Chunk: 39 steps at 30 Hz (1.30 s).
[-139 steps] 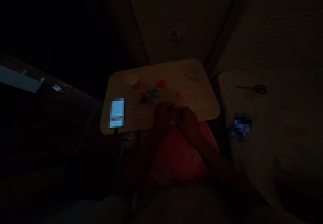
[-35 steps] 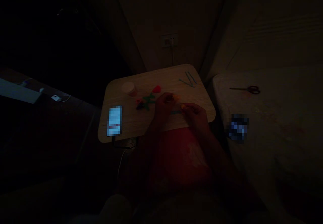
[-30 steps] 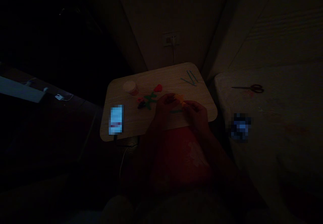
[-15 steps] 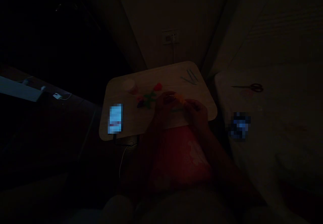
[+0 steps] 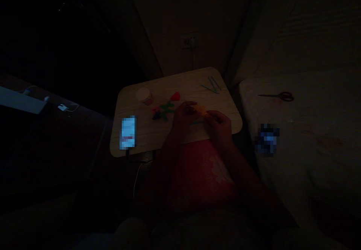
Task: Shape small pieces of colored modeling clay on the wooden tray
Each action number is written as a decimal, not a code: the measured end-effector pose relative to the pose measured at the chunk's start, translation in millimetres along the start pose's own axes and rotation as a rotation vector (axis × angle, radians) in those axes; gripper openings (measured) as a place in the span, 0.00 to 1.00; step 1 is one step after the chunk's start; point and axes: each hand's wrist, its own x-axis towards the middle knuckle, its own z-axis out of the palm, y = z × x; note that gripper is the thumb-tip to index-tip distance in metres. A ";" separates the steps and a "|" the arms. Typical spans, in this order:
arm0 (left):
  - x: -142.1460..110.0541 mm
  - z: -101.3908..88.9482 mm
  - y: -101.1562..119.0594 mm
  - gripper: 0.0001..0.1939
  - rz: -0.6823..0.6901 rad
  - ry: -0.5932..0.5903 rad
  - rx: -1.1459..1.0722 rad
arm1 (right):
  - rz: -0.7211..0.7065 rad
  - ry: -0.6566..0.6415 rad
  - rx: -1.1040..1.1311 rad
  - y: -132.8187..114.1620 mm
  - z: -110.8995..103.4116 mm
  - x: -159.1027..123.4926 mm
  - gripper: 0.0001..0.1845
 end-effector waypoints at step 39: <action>23.8 -28.8 -15.7 0.14 0.198 0.094 0.427 | -0.521 0.125 -0.839 -2.1 -63.5 20.1 0.12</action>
